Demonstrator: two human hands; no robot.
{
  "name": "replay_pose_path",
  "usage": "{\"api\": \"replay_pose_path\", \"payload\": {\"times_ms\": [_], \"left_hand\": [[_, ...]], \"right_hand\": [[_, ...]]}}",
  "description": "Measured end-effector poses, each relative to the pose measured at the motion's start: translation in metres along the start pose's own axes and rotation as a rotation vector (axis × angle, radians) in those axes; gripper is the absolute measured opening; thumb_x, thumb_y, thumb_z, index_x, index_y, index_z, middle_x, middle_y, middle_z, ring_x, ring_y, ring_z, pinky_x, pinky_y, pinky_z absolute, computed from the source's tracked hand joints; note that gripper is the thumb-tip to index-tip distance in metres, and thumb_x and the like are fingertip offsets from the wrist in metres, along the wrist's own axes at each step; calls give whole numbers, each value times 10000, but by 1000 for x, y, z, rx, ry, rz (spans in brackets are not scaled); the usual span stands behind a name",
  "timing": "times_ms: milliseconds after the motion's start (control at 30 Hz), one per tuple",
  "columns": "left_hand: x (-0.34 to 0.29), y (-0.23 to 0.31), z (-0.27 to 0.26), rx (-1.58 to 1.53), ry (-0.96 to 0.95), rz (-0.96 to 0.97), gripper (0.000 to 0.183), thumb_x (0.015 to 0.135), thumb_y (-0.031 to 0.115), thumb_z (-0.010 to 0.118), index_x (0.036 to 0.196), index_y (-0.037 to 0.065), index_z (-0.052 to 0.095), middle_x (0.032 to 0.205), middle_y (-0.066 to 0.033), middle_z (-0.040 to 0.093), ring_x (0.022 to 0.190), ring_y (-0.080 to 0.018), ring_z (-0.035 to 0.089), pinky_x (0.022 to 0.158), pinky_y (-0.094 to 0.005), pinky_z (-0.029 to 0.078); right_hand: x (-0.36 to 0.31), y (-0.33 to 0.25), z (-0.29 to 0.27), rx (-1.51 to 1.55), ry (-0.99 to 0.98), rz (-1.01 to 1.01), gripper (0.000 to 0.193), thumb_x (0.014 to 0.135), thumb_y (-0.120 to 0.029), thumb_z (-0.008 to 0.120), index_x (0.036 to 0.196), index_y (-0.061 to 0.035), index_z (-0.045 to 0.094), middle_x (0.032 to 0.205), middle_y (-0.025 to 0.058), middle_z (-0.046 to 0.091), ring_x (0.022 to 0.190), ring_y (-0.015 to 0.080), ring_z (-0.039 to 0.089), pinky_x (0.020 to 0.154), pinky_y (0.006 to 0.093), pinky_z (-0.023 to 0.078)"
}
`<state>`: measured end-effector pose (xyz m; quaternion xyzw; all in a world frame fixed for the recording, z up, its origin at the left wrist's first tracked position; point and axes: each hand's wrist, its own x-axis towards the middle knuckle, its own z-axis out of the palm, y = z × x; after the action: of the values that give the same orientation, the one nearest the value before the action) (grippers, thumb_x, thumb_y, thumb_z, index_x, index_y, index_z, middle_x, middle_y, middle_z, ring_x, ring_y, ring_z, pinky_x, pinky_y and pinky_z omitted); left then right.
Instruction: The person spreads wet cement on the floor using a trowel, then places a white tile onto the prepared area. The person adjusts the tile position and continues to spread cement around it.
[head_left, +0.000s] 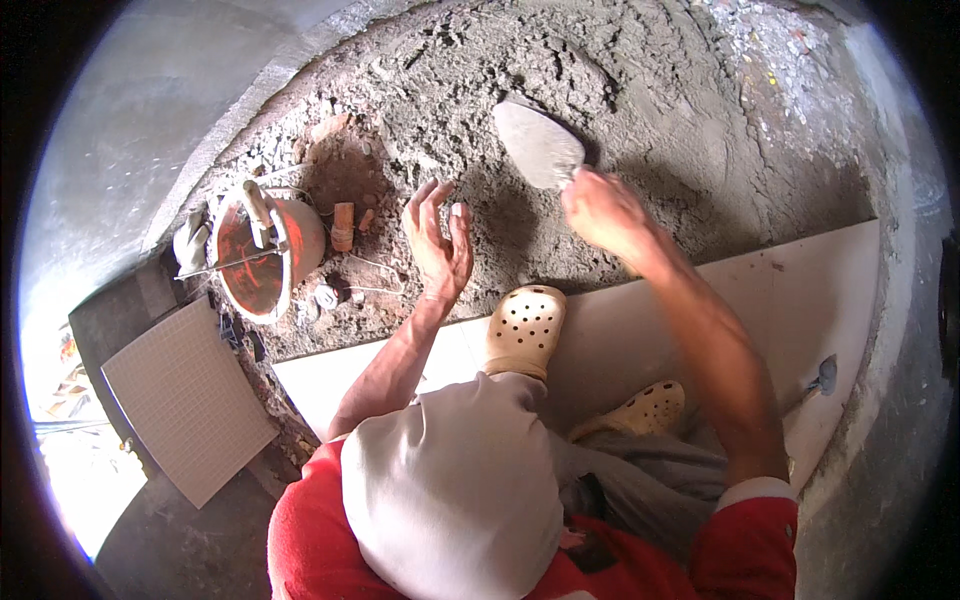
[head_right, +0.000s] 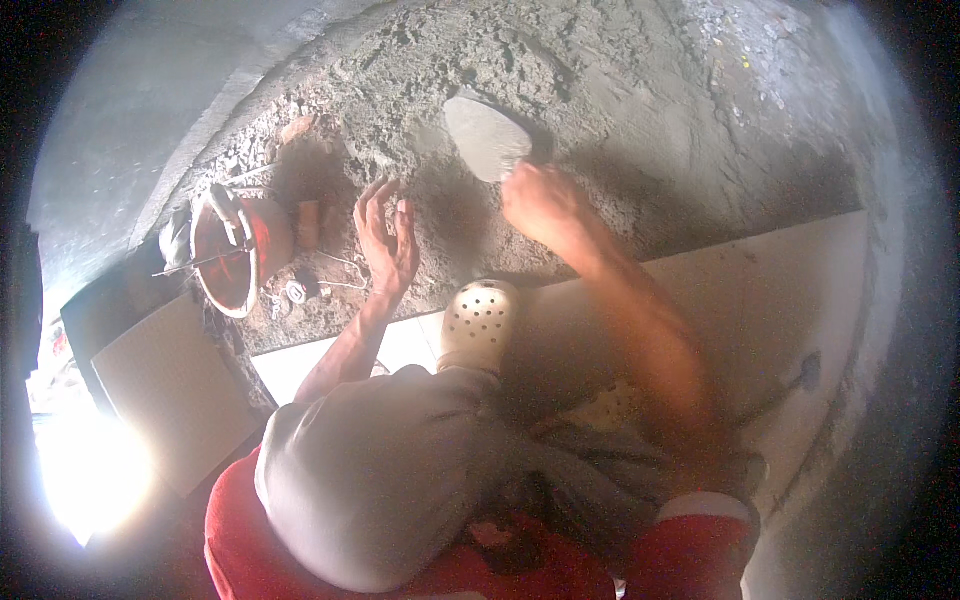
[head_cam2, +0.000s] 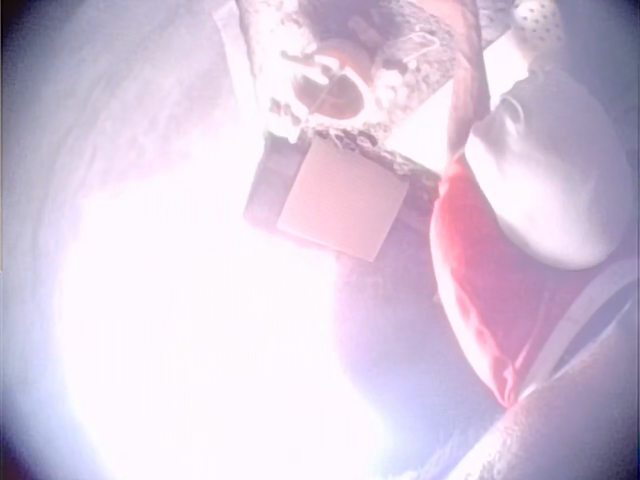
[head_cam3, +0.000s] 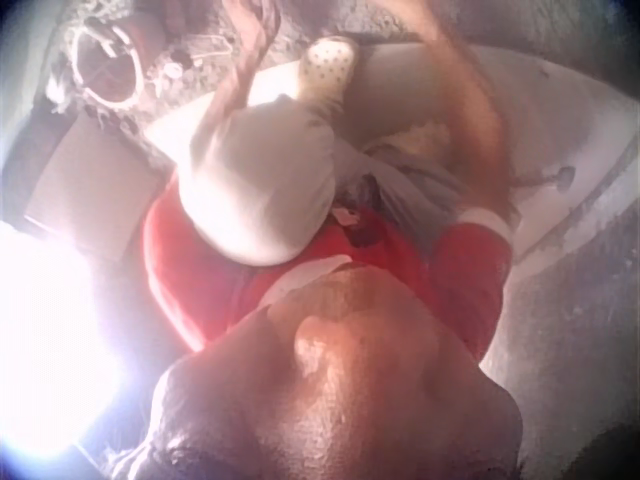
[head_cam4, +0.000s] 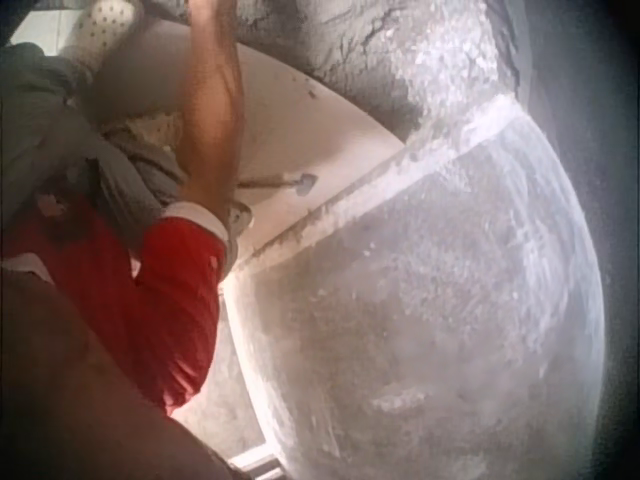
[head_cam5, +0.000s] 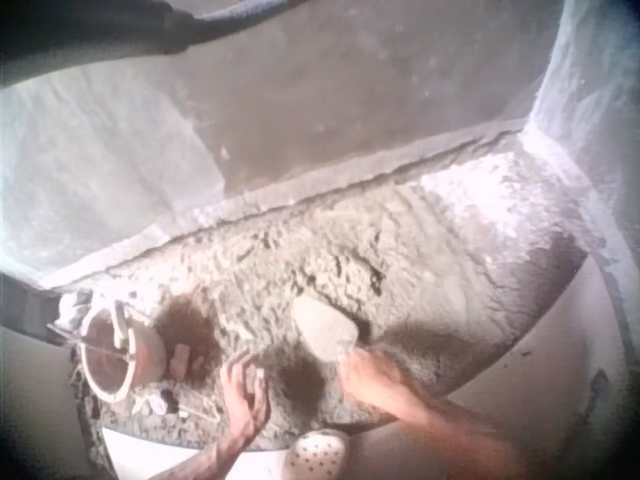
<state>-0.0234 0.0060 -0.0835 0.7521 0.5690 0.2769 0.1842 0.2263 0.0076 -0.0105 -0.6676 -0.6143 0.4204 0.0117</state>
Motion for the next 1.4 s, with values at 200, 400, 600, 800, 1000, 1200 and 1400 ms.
{"api": "replay_pose_path", "payload": {"times_ms": [200, 400, 600, 800, 1000, 1200, 1400], "left_hand": [[1, 1, 4, -66, 25, 48, 401, 1009, 90, 570, 1403, 64, 502, 1317, -187, 572, 1206, -320, 524, 1005, -448, 438], [9, -1, 1, -180, 35, -79, 417, 1059, 388, 485, 1288, 67, 621, 1366, -186, 531, 1270, -348, 500, 1057, -492, 437], [5, -6, -7, -52, -2, -38, 400, 1055, 380, 487, 1274, 77, 629, 1363, -167, 550, 1272, -355, 499, 1060, -501, 422], [10, -1, -1, -222, 26, -75, 341, 1038, 158, 534, 1356, 38, 510, 1300, -176, 573, 1159, -296, 559, 996, -435, 457], [16, 15, 11, -155, 9, 73, 259, 1018, 140, 539, 1231, 19, 626, 1300, -167, 563, 1202, -306, 545, 990, -429, 485], [16, 7, -8, -62, 34, -10, 275, 1048, 211, 519, 1212, 48, 667, 1340, -165, 564, 1238, -287, 504, 1025, -421, 461], [22, 3, 0, -47, 31, 33, 308, 1059, 259, 512, 1228, 29, 628, 1332, -168, 547, 1221, -259, 543, 979, -391, 493]], "right_hand": [[8, 33, -66, -454, 147, 197, 351, 1013, -26, 357, 1244, 115, 581, 1055, 292, 715, 907, 380, 744, 740, 489, 621], [10, 103, -107, -538, 207, 293, 369, 1054, -196, 413, 1185, 71, 632, 972, 266, 727, 886, 343, 749, 712, 459, 617], [-28, 136, -116, 98, 107, 647, 411, 1061, -291, 434, 1095, 54, 655, 935, 270, 720, 866, 404, 731, 755, 505, 587], [-46, 126, -123, -728, 204, 224, 283, 984, -163, 523, 913, 27, 720, 920, 233, 728, 818, 351, 749, 704, 461, 608], [25, 28, -75, -334, 169, 89, 266, 972, -34, 466, 1061, 113, 668, 807, 218, 726, 685, 283, 736, 564, 379, 616], [60, 63, -132, -388, 119, 294, 381, 1060, -117, 355, 1239, 76, 631, 1051, 193, 705, 859, 254, 724, 765, 332, 626], [77, 151, -179, -392, 272, 458, 352, 980, -178, 491, 1145, 47, 706, 1202, 263, 689, 1032, 418, 706, 950, 473, 554]]}}
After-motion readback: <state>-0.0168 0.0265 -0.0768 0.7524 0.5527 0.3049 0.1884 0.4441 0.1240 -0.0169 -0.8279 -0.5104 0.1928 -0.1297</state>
